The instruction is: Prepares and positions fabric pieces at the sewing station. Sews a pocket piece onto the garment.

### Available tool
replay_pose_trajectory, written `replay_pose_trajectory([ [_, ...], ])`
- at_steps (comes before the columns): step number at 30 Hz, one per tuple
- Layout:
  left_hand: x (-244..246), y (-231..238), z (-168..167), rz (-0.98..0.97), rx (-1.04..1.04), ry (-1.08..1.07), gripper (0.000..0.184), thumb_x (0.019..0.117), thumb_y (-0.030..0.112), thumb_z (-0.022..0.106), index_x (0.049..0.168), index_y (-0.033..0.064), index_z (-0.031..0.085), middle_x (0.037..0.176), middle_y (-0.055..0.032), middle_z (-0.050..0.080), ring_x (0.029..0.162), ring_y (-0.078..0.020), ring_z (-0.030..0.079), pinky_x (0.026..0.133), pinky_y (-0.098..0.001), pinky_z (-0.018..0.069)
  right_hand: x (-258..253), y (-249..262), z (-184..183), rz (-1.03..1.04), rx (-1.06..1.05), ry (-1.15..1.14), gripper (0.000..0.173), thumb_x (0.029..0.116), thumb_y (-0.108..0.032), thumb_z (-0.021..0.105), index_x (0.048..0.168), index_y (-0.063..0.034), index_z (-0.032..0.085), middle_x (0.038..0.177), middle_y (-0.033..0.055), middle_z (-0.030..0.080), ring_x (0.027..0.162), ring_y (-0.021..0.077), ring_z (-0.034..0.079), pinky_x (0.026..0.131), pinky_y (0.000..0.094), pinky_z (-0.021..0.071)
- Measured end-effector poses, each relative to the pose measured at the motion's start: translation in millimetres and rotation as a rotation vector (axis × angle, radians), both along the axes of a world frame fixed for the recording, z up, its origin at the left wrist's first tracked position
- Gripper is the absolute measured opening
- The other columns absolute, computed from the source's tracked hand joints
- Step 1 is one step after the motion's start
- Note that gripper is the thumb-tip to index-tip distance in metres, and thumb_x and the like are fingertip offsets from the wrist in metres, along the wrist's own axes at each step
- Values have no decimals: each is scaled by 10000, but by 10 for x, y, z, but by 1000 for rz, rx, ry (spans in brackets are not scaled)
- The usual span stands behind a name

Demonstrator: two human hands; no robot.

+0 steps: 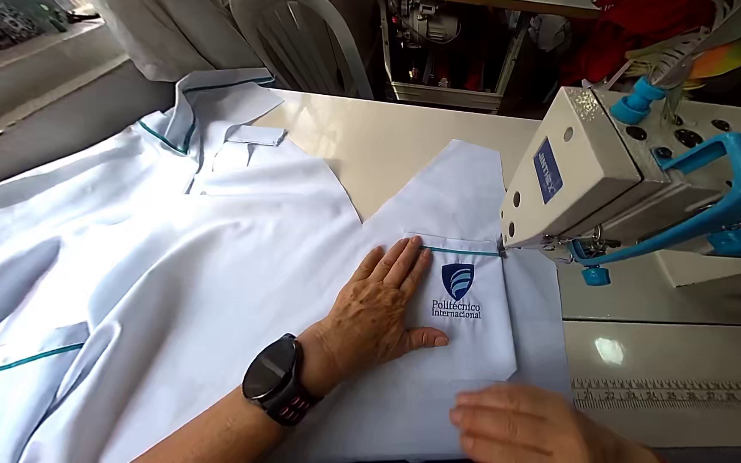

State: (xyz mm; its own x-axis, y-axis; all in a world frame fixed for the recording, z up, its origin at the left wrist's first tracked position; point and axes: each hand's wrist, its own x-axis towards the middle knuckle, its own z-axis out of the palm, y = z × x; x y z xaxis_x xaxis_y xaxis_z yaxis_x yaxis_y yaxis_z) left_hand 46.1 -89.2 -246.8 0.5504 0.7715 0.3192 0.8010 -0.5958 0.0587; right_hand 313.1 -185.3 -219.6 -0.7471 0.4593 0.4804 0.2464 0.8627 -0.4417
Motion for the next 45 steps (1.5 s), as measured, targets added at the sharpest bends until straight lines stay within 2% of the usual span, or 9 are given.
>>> replay_pose_trajectory([
  [4,-19,-24,215,-45,-200,59,1296,712,954,369,1542,-40,395,1618,-253,344,1500,-392,359,1166,-646,286,494,766,56,-347,343,-84,271,972,-18,522,1077,-39,772,1145,114,760,1150,213,702,1010,301,539],
  [8,79,-24,475,-5,-356,94,1311,635,875,660,1520,-62,417,1618,-288,318,1518,-447,287,1193,-684,180,550,869,26,-138,495,-220,243,1008,-53,533,1090,-52,761,1136,112,758,1129,238,702,1006,341,540],
  [11,214,-71,384,-95,-133,-8,1227,682,937,485,1387,-63,577,1535,-312,438,1456,-482,387,1146,-707,282,489,802,24,-9,568,-223,268,1031,-31,480,1098,-43,740,1101,105,769,1092,233,713,986,341,543],
  [20,466,-266,-36,-380,-32,-107,1257,802,937,170,1475,-82,467,1563,-240,445,1474,-351,418,1190,-577,313,374,607,-184,-233,523,-49,190,1027,-57,516,996,-39,703,966,123,775,944,210,748,857,279,580],
  [25,411,-313,-5,-463,-112,-20,1172,770,955,221,1549,110,452,1612,-108,425,1515,-311,357,1169,-682,244,528,185,-303,-204,288,-83,304,1080,-209,478,1092,-39,730,1194,140,749,1220,239,673,1103,337,479],
  [31,420,-313,33,-470,-152,-43,1074,737,955,305,1520,249,511,1597,-110,446,1494,-346,385,1142,-704,265,640,718,-57,-273,340,-59,255,1002,-101,529,1005,-36,775,1066,114,780,1096,197,727,969,279,555],
  [36,420,-316,-17,-455,-109,-58,1020,738,953,355,1494,294,537,1570,-192,445,1494,-355,374,1171,-683,245,419,1108,-152,-210,366,-176,344,929,22,493,1154,2,753,1256,154,724,1234,283,668,1062,369,510],
  [42,412,-358,-23,-395,-40,-78,1280,701,990,303,1437,-34,524,1562,-236,447,1481,-350,405,1198,-600,277,506,529,-200,-174,356,-211,347,947,3,466,1117,-33,766,1218,124,744,1244,240,661,1091,327,484],
  [45,421,-440,4,-395,-55,-7,1350,690,1004,229,1503,-51,445,1589,-236,409,1499,-358,372,1187,-637,256,584,479,-129,-76,387,-252,326,982,-19,461,1122,-32,755,1204,125,749,1219,240,676,1070,317,499],
])
